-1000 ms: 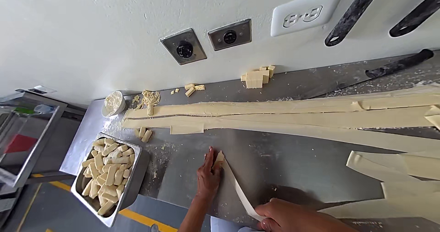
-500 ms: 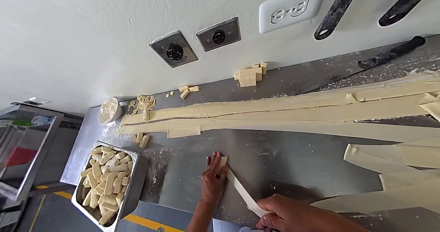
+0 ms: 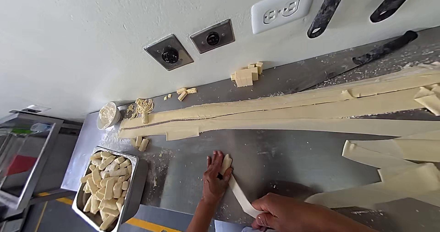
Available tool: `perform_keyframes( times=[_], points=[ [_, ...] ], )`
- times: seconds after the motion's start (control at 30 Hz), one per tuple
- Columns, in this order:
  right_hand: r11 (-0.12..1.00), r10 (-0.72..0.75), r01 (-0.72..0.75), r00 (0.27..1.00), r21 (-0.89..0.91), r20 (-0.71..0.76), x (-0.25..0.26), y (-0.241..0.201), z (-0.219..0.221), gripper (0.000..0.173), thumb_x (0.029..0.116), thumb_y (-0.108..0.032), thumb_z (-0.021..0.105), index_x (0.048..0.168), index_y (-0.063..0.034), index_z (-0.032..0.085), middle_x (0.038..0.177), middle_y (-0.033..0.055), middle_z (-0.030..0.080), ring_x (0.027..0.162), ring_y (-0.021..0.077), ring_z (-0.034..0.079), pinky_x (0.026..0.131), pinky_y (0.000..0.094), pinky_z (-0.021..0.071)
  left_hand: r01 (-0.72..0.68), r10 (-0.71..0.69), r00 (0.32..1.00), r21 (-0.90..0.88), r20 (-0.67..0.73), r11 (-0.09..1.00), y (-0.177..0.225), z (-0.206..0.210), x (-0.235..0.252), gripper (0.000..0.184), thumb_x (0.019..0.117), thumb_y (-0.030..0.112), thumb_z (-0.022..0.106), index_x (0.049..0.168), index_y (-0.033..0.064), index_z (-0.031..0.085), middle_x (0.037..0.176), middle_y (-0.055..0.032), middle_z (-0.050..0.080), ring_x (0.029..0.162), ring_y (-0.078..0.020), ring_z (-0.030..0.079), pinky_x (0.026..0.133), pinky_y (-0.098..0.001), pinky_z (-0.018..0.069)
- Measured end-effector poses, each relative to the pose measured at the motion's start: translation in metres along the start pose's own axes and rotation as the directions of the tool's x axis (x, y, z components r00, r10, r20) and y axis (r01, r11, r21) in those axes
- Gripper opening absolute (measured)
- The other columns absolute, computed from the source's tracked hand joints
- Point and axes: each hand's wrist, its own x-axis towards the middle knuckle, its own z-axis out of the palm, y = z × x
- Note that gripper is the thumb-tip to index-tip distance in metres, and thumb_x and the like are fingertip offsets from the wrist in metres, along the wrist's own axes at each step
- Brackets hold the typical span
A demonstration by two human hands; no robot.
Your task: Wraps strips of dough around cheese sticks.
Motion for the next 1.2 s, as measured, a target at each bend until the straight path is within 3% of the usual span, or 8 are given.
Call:
perform_keyframes(
  times=[0.23, 0.4, 0.5, 0.7, 0.8, 0.87, 1.07, 1.2],
  points=[
    [0.988, 0.057, -0.052, 0.998, 0.148, -0.030, -0.012, 0.019, 0.001, 0.027, 0.1093, -0.023, 0.050, 0.109, 0.0018, 0.062, 0.099, 0.0120, 0.070, 0.089, 0.0156, 0.068, 0.084, 0.0365, 0.0529, -0.120, 0.119, 0.993, 0.040, 0.026, 0.992, 0.009, 0.001, -0.009, 0.034, 0.0973, 0.009, 0.051, 0.116, -0.0101, 0.071, 0.123, -0.0243, 0.070, 0.118, -0.0420, 0.067, 0.107, -0.0594, 0.0459],
    [0.962, 0.054, -0.044, 0.998, 0.270, -0.031, -0.003, 0.017, 0.007, 0.026, 0.1106, -0.022, 0.047, 0.107, -0.0007, 0.061, 0.103, 0.0070, 0.073, 0.090, 0.0088, 0.070, 0.086, 0.0298, 0.0553, -0.038, 0.038, 0.999, 0.054, 0.005, 0.998, 0.002, 0.009, -0.006, 0.050, 0.0919, 0.023, 0.063, 0.123, -0.0151, 0.065, 0.126, -0.0274, 0.067, 0.121, -0.0457, 0.063, 0.109, -0.0658, 0.0406],
    [0.919, 0.069, -0.041, 0.996, 0.391, -0.059, 0.002, 0.021, 0.011, 0.022, 0.1109, -0.019, 0.045, 0.109, -0.0018, 0.059, 0.104, 0.0060, 0.075, 0.090, 0.0095, 0.073, 0.086, 0.0294, 0.0579, -0.081, 0.085, 0.995, 0.071, -0.044, 0.994, 0.007, 0.013, -0.006, 0.034, 0.0876, 0.008, 0.065, 0.114, -0.0110, 0.072, 0.120, -0.0258, 0.070, 0.117, -0.0452, 0.066, 0.106, -0.0621, 0.0460],
    [0.830, 0.168, -0.073, 0.978, 0.552, -0.123, 0.005, 0.024, 0.009, 0.023, 0.1115, -0.022, 0.045, 0.106, -0.0047, 0.059, 0.098, 0.0036, 0.076, 0.086, 0.0101, 0.074, 0.081, 0.0278, 0.0602, -0.108, 0.107, 0.992, 0.020, 0.063, 0.994, 0.014, 0.003, -0.020, 0.040, 0.0973, 0.007, 0.043, 0.123, -0.0140, 0.066, 0.127, -0.0264, 0.067, 0.122, -0.0428, 0.064, 0.110, -0.0640, 0.0405],
    [0.814, 0.204, -0.083, 0.968, 0.575, -0.149, 0.007, 0.027, 0.008, 0.026, 0.1116, -0.028, 0.045, 0.105, -0.0064, 0.059, 0.094, 0.0017, 0.076, 0.082, 0.0096, 0.075, 0.076, 0.0266, 0.0604, -0.048, 0.048, 0.999, 0.018, 0.008, 0.999, 0.011, 0.010, -0.020, 0.049, 0.0949, 0.019, 0.055, 0.127, -0.0179, 0.061, 0.126, -0.0287, 0.067, 0.120, -0.0449, 0.064, 0.110, -0.0645, 0.0393],
    [0.803, 0.218, -0.099, 0.967, 0.587, -0.134, 0.008, 0.027, 0.008, 0.027, 0.1120, -0.027, 0.044, 0.108, -0.0059, 0.059, 0.094, 0.0021, 0.076, 0.081, 0.0101, 0.075, 0.076, 0.0266, 0.0606, -0.060, 0.060, 0.998, -0.031, -0.021, 0.998, 0.018, 0.016, -0.020, 0.041, 0.0887, 0.013, 0.065, 0.120, -0.0139, 0.068, 0.119, -0.0246, 0.072, 0.113, -0.0408, 0.069, 0.108, -0.0576, 0.0467],
    [0.771, 0.241, -0.085, 0.956, 0.631, -0.166, 0.006, 0.030, 0.001, 0.029, 0.1127, -0.024, 0.041, 0.119, -0.0043, 0.060, 0.095, 0.0027, 0.076, 0.080, 0.0117, 0.075, 0.074, 0.0280, 0.0616, -0.163, 0.164, 0.986, -0.023, 0.024, 0.986, 0.024, 0.012, -0.017, 0.029, 0.0951, 0.005, 0.055, 0.113, -0.0089, 0.073, 0.117, -0.0223, 0.073, 0.114, -0.0403, 0.069, 0.106, -0.0551, 0.0489],
    [0.755, 0.284, -0.108, 0.943, 0.647, -0.173, 0.001, 0.030, -0.007, 0.029, 0.1131, -0.025, 0.039, 0.118, -0.0049, 0.060, 0.094, 0.0026, 0.076, 0.080, 0.0120, 0.076, 0.073, 0.0276, 0.0619, -0.033, 0.036, 0.998, -0.077, 0.044, 0.996, 0.020, 0.008, -0.017, 0.041, 0.0901, 0.007, 0.063, 0.123, -0.0164, 0.065, 0.122, -0.0266, 0.069, 0.116, -0.0412, 0.068, 0.107, -0.0524, 0.0493]
  ],
)
